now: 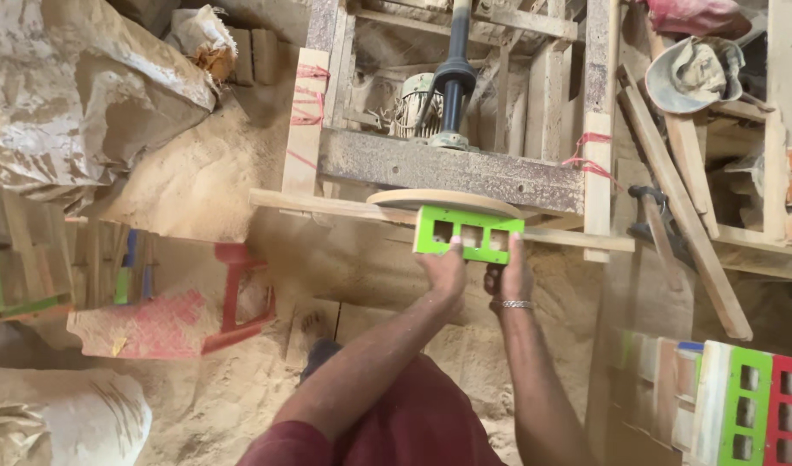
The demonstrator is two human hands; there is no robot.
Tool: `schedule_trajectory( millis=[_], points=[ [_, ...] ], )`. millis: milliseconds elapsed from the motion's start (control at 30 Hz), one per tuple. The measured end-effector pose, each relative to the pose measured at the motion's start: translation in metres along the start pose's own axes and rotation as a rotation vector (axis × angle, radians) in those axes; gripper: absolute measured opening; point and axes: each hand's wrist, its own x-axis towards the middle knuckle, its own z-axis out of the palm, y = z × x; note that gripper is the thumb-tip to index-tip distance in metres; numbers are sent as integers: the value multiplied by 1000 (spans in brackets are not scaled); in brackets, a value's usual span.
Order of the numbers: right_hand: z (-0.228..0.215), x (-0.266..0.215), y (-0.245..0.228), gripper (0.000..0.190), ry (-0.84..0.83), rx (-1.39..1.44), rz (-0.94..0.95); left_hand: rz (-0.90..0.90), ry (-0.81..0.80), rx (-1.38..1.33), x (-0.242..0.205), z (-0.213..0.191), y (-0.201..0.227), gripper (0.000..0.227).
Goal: The person repeatedly presses small rectangular wooden blocks against a rotating grinding wheel to smooth their surfaces. The blocks are painted in different colors and are handled one at a time, then stacked on a nearby wooden plank.
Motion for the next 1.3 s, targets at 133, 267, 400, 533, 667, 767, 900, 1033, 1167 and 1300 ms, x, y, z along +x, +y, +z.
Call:
schedule_trajectory(
  millis=[133,267,400,533,667,767,900,1033,1167,1300],
  points=[
    [-36,-2,-11,60,61,-249,-177,-66,-197,-134,-23,6,-14,63],
    [-74,-49,-44,43,-198,-252,-473,-35,-520,483,-51,-41,3,65],
    [-89,-103,-55,37,-411,-735,-752,627,-479,817,-79,-112,27,95],
    [-40,-98,-39,42,-363,-704,-456,175,-873,616,-76,-134,64,68],
    [15,-68,10,47,-432,-448,-152,-70,-512,295,-59,-141,69,52],
    [53,-45,45,56,-477,-408,-243,87,-369,347,-29,-139,68,45],
    [95,-24,56,66,-347,-573,-431,126,-285,439,16,-135,83,45],
    [99,-30,51,65,-341,-499,-244,162,-237,577,22,-132,82,42],
    [91,-40,35,57,-327,-249,16,227,-224,627,21,-117,73,42],
    [77,-48,22,64,-309,-307,-76,31,-215,624,19,-97,51,45]
  ],
)
